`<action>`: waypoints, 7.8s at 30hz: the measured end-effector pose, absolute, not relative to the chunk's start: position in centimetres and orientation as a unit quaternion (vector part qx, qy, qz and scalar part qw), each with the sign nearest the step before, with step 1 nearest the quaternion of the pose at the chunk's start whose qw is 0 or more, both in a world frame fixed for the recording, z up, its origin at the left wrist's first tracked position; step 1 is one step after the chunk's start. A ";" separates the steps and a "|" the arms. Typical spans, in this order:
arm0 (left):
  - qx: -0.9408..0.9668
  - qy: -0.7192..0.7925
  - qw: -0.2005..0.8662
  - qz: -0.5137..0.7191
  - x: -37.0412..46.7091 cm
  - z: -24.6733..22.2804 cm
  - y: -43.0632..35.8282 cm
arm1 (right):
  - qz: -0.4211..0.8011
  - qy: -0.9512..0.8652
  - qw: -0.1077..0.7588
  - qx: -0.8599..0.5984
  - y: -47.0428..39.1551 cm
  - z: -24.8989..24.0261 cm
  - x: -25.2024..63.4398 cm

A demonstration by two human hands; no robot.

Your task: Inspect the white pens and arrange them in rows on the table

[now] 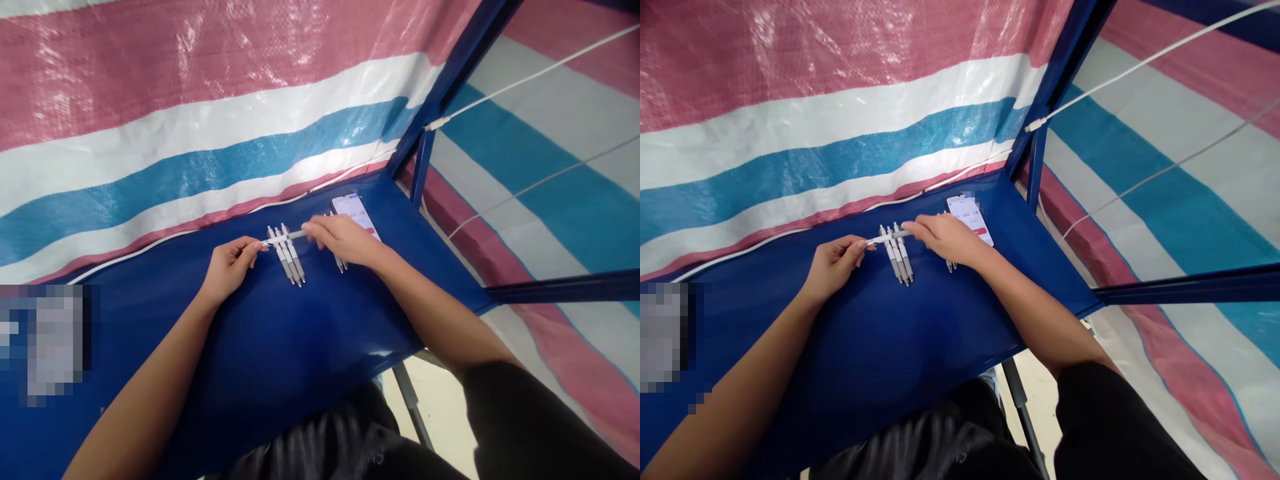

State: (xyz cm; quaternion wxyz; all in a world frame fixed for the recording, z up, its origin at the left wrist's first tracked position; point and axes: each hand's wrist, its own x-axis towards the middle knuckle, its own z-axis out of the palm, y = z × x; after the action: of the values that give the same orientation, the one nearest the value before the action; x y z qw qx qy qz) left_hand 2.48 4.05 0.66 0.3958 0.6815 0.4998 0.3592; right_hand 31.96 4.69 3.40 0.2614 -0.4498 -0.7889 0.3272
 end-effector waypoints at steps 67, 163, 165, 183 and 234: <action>0.639 0.492 0.396 0.438 2.6 0.3 4.1 | 0.434 -0.689 0.421 -0.399 4.7 2.4 31.0; 0.648 0.461 0.350 0.496 2.9 3.7 2.8 | 0.421 -0.787 0.282 -0.351 3.5 4.4 31.0; 0.660 0.460 0.359 0.473 2.6 4.2 2.7 | 0.439 -0.789 0.256 -0.345 3.5 4.8 31.2; 0.670 0.501 0.306 0.455 8.8 1.1 7.0 | 0.478 -0.696 0.362 -0.396 4.9 2.6 32.1; 0.811 0.514 0.058 0.272 8.8 -1.5 6.3 | 0.451 -0.705 0.318 -0.446 4.9 2.5 31.7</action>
State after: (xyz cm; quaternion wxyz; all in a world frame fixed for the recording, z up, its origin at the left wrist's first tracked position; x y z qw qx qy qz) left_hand 8.85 6.27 -1.52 0.0576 0.8115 0.5143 0.2715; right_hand 31.74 4.89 2.47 0.3178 -0.4458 -0.7048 0.4511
